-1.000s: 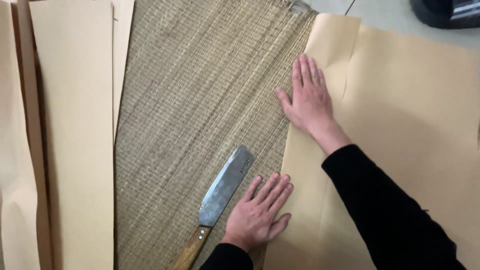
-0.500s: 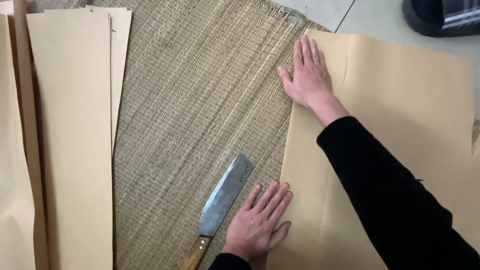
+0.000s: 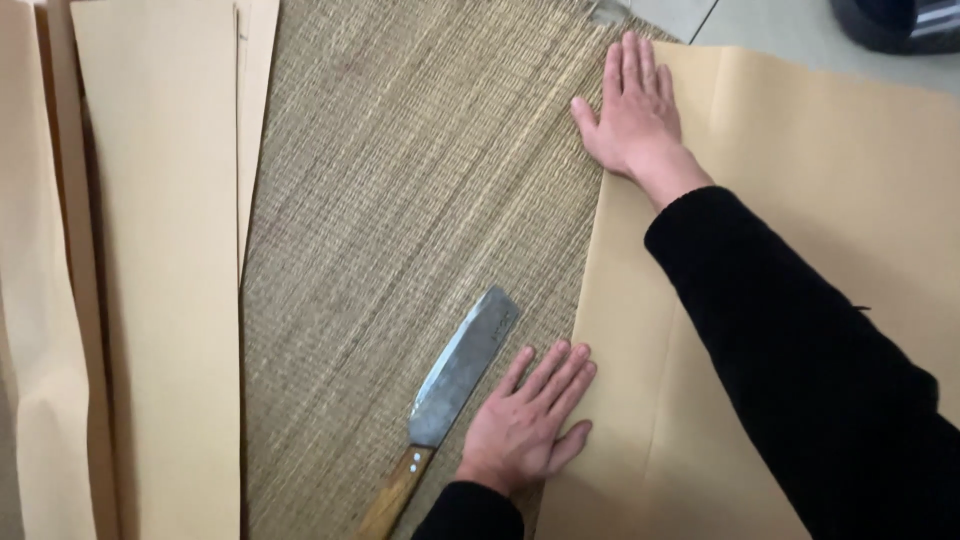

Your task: Folding and cutting large sheets of brown paper into strips using a knife.

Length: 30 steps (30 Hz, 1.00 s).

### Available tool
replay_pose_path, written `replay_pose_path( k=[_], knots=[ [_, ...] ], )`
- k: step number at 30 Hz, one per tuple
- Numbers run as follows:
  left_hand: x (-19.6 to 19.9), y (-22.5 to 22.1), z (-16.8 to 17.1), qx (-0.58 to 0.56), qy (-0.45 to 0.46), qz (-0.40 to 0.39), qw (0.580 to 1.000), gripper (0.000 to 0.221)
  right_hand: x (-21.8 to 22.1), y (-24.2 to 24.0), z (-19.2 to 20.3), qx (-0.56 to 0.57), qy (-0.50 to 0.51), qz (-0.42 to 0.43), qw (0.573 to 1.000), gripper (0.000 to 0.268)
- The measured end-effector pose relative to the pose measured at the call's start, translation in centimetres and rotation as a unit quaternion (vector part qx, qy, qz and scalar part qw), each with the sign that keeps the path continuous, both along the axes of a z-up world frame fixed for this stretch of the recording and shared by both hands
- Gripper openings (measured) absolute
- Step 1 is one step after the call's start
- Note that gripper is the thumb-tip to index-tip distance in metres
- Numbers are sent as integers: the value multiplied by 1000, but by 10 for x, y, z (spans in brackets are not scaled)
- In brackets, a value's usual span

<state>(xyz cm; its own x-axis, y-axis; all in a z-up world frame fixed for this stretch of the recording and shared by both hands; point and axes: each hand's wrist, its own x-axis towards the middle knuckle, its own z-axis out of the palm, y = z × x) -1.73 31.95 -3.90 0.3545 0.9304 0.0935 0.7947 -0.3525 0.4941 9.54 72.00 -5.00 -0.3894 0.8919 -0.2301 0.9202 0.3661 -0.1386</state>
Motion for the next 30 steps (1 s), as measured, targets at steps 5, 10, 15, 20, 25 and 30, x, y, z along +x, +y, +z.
replay_pose_path(
  k=[5,10,15,20,25,30],
  knots=[
    [0,-1,-2,23,2,6,1000,73,-5,-40,-8,8,11,-12,1000,84],
    [1,-5,-14,40,33,1,999,75,-3,-87,5,5,3,16,1000,83],
    [2,-7,-15,69,36,7,997,75,12,-136,-31,52,34,50,997,88],
    [-1,-9,-32,165,52,12,985,73,25,-217,-27,70,13,91,993,90],
    [-2,-7,-38,159,60,-9,985,71,61,-294,-16,98,58,150,982,86],
    [0,-8,-53,128,114,-11,985,79,99,-394,-10,140,101,152,973,80]
  ],
)
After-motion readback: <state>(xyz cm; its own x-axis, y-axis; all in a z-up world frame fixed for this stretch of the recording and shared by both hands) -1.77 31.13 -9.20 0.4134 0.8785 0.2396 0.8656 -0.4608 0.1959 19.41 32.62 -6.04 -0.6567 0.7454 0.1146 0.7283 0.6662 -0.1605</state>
